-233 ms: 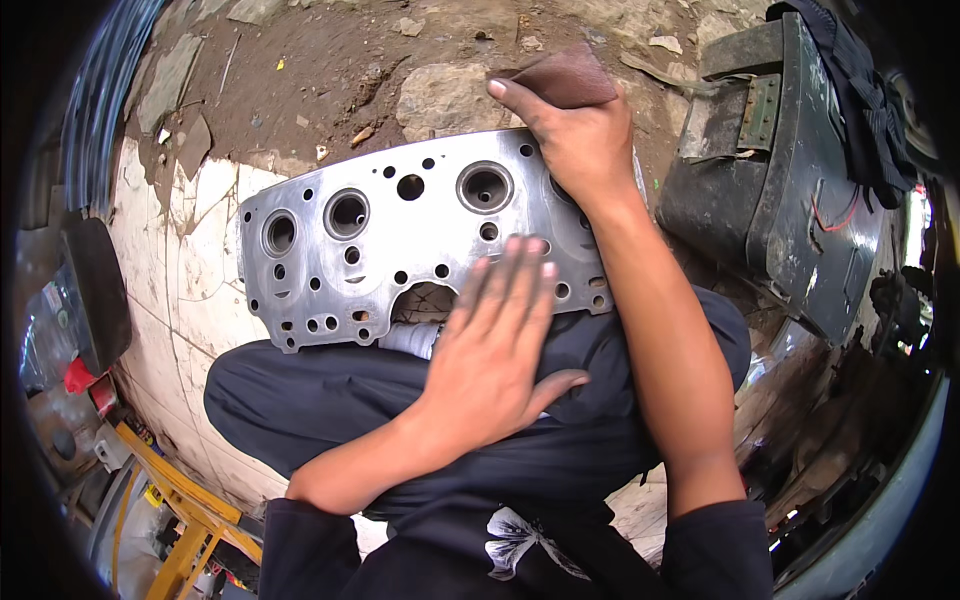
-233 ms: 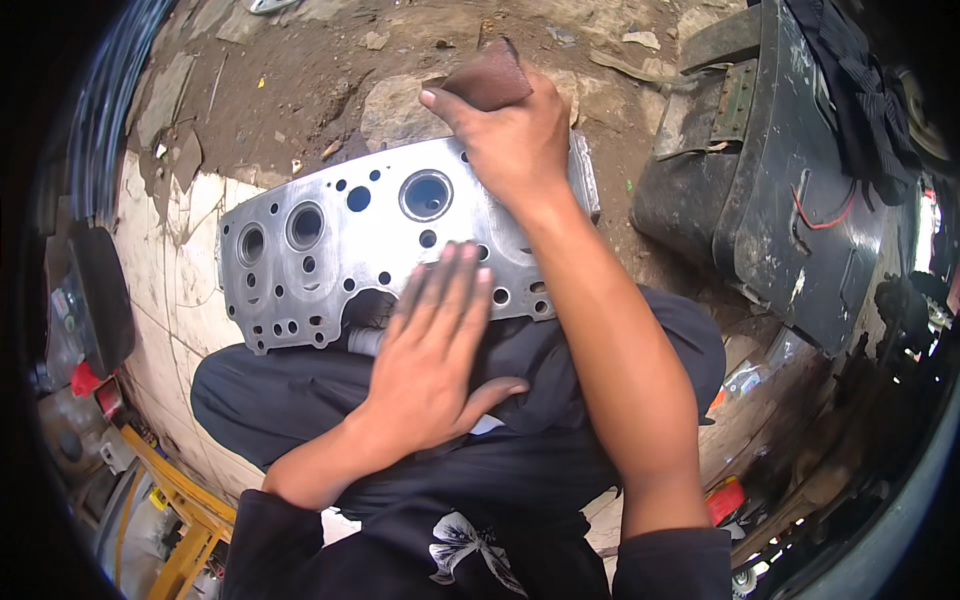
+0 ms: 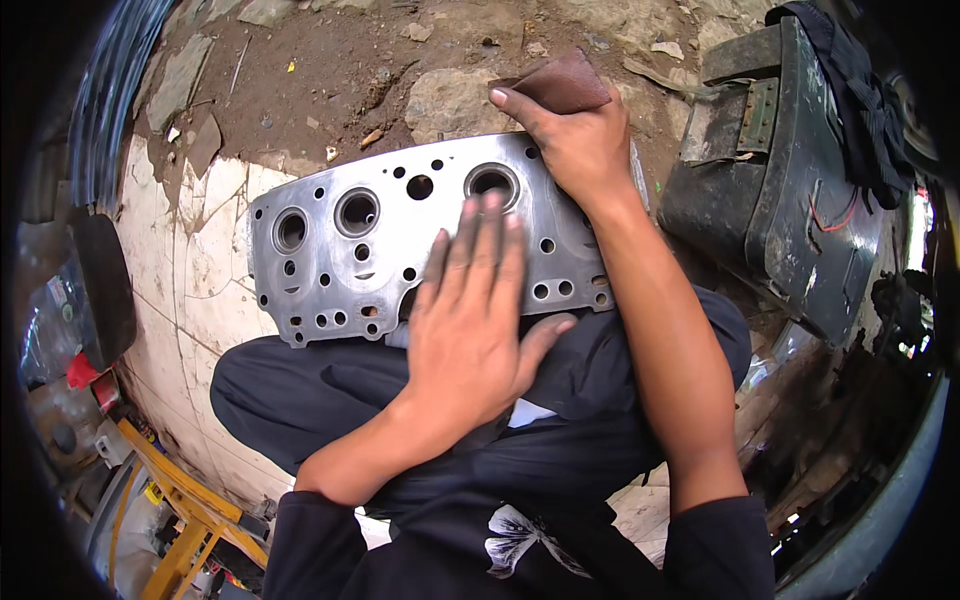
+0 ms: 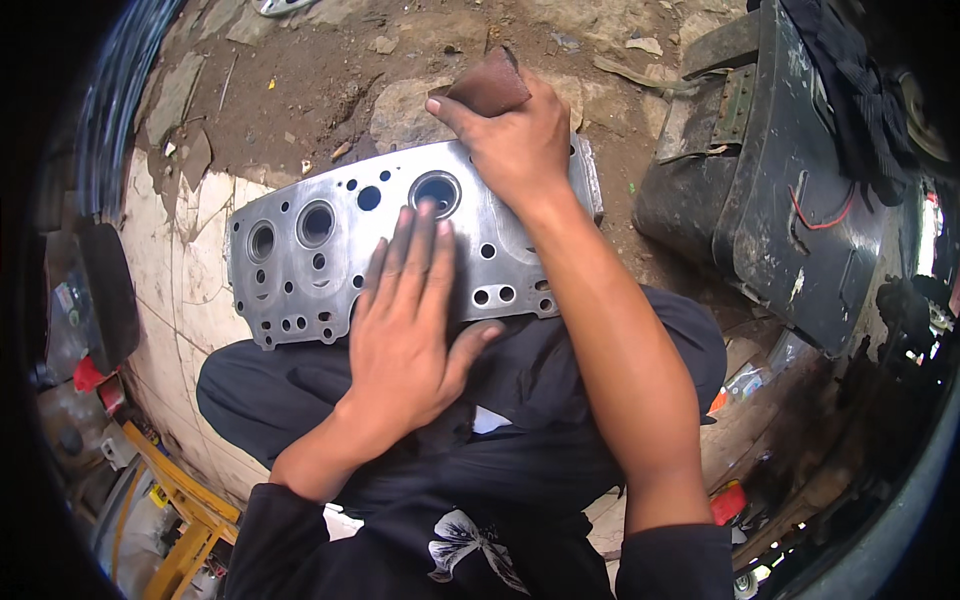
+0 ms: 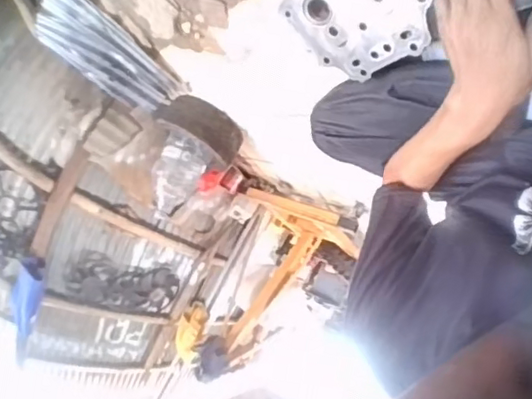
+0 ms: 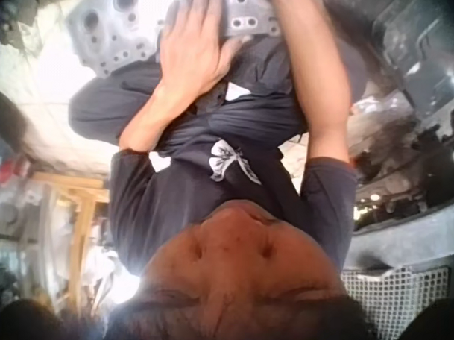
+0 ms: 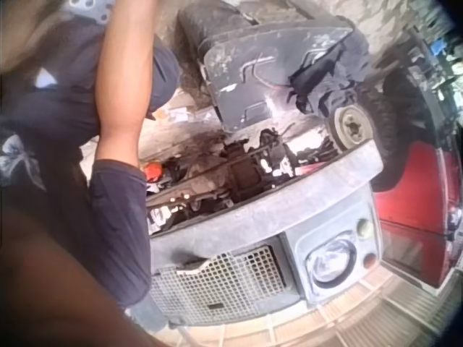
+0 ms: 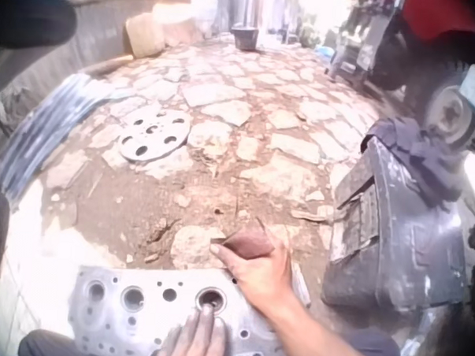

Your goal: The person scrapes the surface of a metal engine cylinder head using a small abrasive block. They work on the flat face and around the circular openings, occasionally flipping the part to access different areas.

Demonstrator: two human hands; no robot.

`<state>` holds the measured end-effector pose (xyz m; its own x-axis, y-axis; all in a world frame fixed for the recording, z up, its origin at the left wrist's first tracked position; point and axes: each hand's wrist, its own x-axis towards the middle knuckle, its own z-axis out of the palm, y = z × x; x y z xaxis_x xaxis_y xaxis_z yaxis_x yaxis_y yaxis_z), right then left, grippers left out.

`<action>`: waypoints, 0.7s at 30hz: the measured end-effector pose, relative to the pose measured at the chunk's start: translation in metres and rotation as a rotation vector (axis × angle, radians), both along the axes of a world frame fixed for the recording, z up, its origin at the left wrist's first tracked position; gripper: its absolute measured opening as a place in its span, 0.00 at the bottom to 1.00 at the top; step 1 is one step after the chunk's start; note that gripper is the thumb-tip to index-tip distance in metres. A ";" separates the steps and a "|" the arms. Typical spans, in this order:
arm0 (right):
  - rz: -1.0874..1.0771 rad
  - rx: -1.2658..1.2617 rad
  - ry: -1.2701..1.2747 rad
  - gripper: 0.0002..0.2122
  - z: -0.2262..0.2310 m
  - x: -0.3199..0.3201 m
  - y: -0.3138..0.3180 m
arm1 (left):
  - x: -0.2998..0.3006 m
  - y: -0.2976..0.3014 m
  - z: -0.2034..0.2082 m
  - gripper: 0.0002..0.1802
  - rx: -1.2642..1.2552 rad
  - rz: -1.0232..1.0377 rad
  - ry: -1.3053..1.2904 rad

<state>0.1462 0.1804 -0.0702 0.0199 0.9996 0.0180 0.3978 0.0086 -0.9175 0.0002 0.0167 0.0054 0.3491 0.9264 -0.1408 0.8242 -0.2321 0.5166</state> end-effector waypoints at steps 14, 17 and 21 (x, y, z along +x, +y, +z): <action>0.291 -0.120 0.099 0.17 0.018 -0.007 -0.007 | -0.041 0.023 -0.012 0.14 -0.102 0.537 -0.835; 0.473 -0.175 0.105 0.20 0.043 -0.005 -0.014 | -0.049 0.037 -0.030 0.21 -0.056 0.665 -1.081; 0.418 -0.363 0.272 0.28 0.060 -0.005 -0.025 | -0.056 0.045 -0.029 0.20 -0.176 0.487 -1.063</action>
